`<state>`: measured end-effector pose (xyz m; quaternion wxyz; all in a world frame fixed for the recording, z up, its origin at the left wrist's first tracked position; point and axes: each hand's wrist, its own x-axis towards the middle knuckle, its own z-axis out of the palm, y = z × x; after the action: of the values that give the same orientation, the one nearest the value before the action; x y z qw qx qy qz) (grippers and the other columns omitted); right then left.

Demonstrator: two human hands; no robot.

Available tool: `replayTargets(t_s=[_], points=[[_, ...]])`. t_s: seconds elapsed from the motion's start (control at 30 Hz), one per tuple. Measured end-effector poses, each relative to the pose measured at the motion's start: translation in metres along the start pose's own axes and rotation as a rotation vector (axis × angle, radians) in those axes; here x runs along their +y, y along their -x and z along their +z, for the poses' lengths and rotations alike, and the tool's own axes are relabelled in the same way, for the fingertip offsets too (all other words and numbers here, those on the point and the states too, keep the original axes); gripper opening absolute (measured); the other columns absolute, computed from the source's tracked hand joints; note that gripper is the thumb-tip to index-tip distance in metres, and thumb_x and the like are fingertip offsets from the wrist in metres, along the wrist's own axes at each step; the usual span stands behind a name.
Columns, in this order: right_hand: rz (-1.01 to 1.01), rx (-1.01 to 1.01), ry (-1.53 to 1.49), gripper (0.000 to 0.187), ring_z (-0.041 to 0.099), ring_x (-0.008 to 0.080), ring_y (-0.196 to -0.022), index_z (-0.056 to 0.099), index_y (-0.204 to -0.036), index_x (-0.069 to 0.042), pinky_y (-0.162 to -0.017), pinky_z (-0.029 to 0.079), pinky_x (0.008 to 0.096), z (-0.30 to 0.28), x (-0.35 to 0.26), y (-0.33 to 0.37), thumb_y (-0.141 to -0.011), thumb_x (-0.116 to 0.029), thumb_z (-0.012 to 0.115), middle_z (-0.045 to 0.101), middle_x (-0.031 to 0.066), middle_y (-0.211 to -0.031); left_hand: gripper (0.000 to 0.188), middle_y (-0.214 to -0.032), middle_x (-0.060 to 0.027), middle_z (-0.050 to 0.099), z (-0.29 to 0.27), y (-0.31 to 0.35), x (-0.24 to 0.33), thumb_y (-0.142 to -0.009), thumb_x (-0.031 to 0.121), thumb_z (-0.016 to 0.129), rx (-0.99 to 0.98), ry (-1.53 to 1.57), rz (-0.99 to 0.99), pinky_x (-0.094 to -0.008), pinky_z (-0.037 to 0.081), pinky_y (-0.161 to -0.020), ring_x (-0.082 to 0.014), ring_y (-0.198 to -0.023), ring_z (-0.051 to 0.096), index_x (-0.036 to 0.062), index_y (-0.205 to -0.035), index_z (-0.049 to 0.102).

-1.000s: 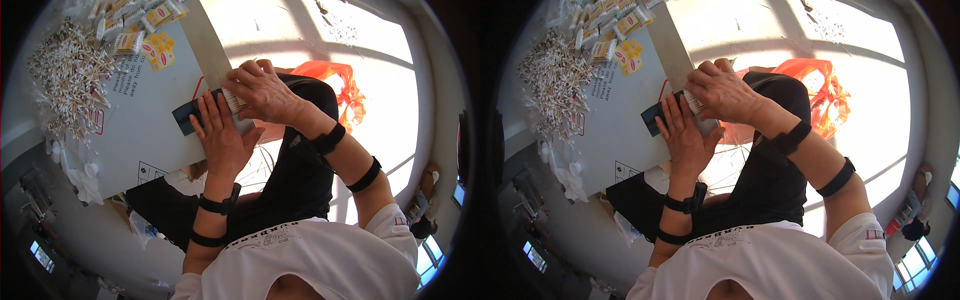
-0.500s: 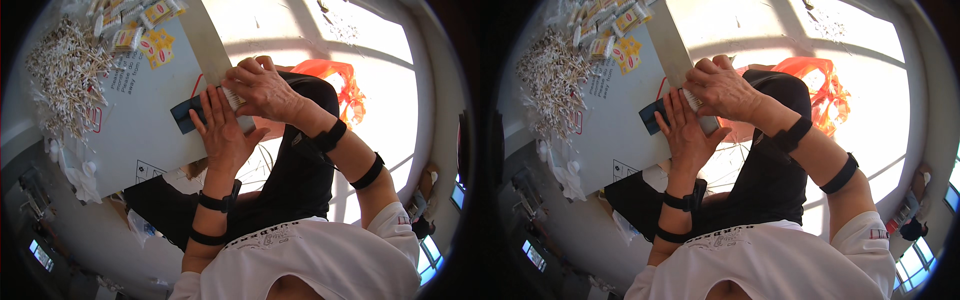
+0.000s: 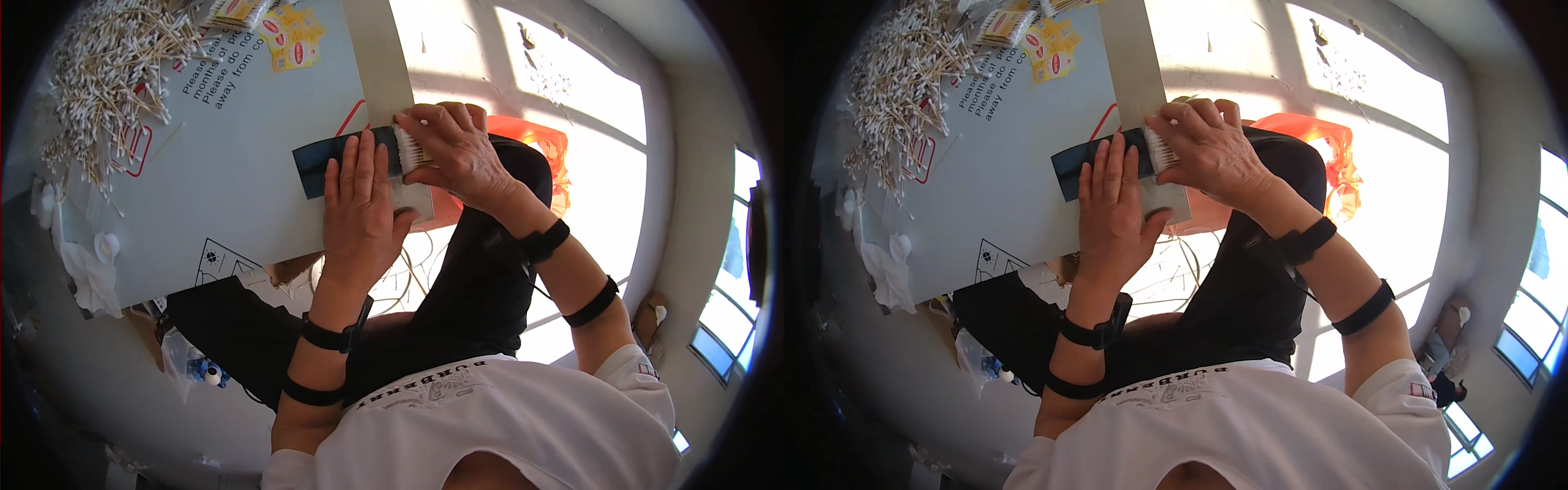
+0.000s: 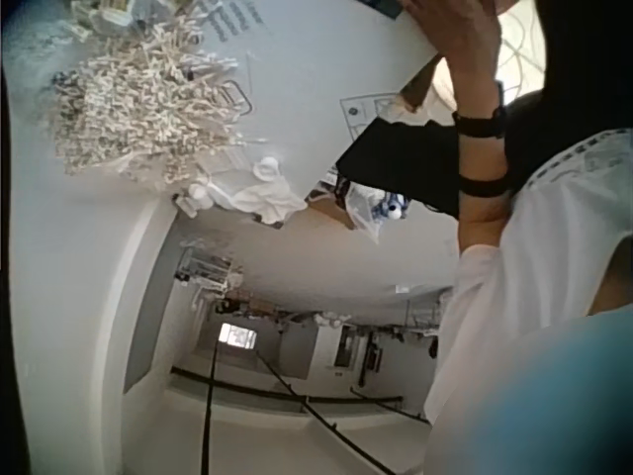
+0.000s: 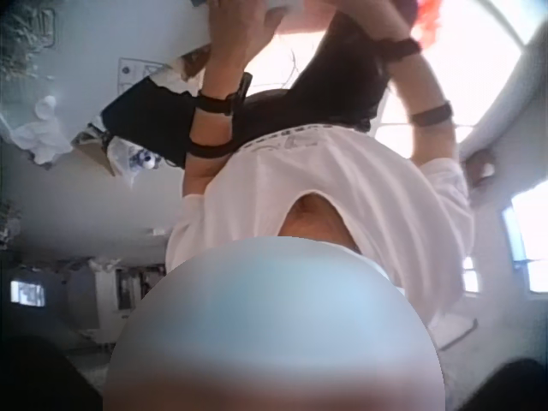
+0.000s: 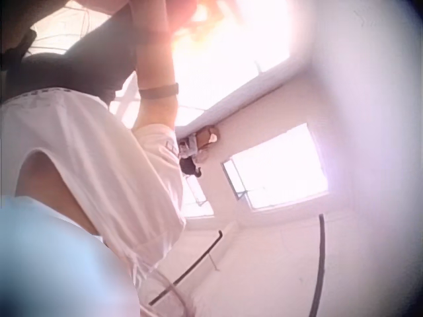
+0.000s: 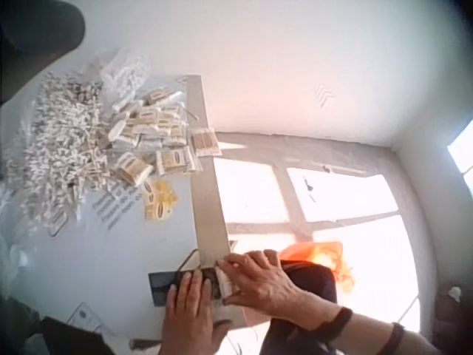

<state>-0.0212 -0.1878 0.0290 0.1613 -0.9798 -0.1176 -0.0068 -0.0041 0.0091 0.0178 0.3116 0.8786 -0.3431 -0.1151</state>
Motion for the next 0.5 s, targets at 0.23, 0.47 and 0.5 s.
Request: replayTargets(t_s=[0.23, 0.47, 0.5], points=[[0.015, -0.05, 0.192, 0.089, 0.044, 0.0276, -0.116, 0.04, -0.141, -0.006, -0.097, 0.031, 0.0442, 0.003, -0.011, 0.001, -0.067, -0.038, 0.078, 0.043, 0.0093, -0.129, 0.066, -0.15, -0.0147, 0.034, -0.019, 0.018, -0.026, -0.074, 0.014, 0.075, -0.011, 0.066, 0.076, -0.0439, 0.026, -0.115, -0.0283, -0.14, 0.031, -0.0026, -0.132, 0.048], [0.083, -0.195, 0.302, 0.1, 0.026, 0.0363, -0.139, 0.016, -0.149, 0.001, -0.111, 0.014, 0.0509, 0.006, -0.019, 0.001, -0.081, -0.062, 0.055, 0.024, 0.0193, -0.152, 0.056, -0.151, -0.0138, 0.033, -0.023, 0.028, -0.028, -0.081, 0.023, 0.069, -0.032, 0.088, 0.062, -0.0423, 0.022, -0.117, -0.0255, -0.142, 0.028, 0.0004, -0.13, 0.053], [0.102, -0.208, 0.287, 0.102, 0.021, 0.0378, -0.142, 0.012, -0.15, 0.0, -0.114, 0.009, 0.0524, 0.006, -0.019, 0.0, -0.083, -0.066, 0.052, 0.02, 0.0202, -0.154, 0.056, -0.151, -0.0138, 0.033, -0.023, 0.029, -0.028, -0.081, 0.025, 0.069, -0.055, 0.093, 0.066, -0.0421, 0.02, -0.117, -0.025, -0.143, 0.026, 0.0012, -0.13, 0.053]])
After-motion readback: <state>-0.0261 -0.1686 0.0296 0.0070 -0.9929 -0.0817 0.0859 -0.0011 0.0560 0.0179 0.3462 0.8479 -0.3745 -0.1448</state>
